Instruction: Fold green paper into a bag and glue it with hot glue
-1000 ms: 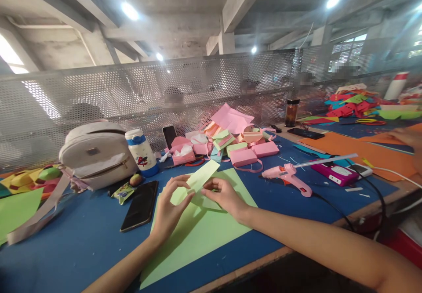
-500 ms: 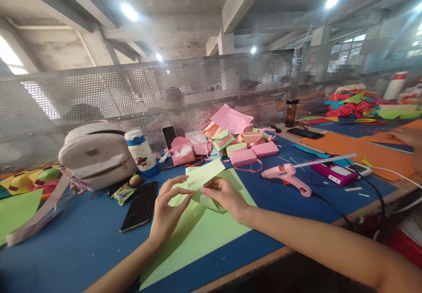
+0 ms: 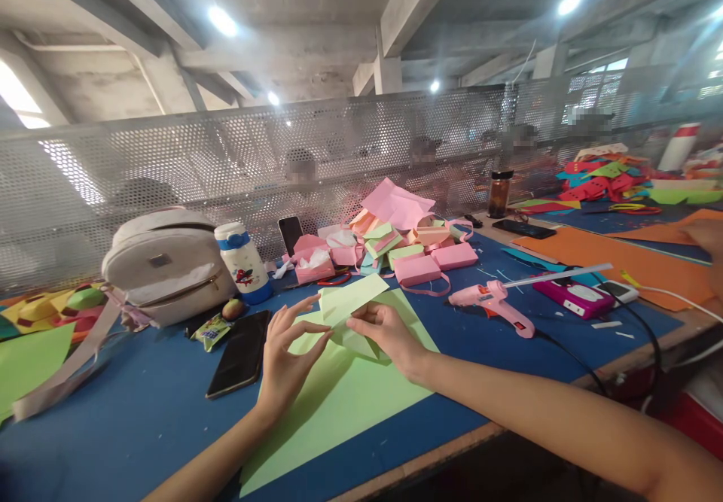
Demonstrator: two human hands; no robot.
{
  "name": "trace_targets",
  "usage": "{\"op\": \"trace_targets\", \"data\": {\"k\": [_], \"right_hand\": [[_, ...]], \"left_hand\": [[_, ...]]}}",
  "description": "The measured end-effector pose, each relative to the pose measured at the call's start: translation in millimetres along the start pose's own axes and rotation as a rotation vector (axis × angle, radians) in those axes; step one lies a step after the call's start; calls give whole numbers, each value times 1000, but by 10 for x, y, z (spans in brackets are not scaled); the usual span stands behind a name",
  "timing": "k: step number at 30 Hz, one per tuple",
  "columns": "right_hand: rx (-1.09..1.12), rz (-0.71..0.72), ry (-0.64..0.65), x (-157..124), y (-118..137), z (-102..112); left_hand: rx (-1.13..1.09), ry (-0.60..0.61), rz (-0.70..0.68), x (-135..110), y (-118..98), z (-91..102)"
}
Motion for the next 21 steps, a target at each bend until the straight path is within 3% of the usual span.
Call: {"op": "trace_targets", "data": {"k": [15, 21], "right_hand": [[57, -8, 82, -3, -33, -11], [69, -20, 71, -2, -10, -20]], "left_hand": [[101, -13, -147, 25, -96, 57], [83, -8, -130, 29, -87, 53]]}}
Point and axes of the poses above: each hand's wrist, its own x-axis towards the middle knuckle, its own z-axis out of the back of the hand, y = z × x, the point moved 5 cm from there along x, towards the middle knuckle, and after that the axes turned 1 degree about z, right-handed, at the moved point
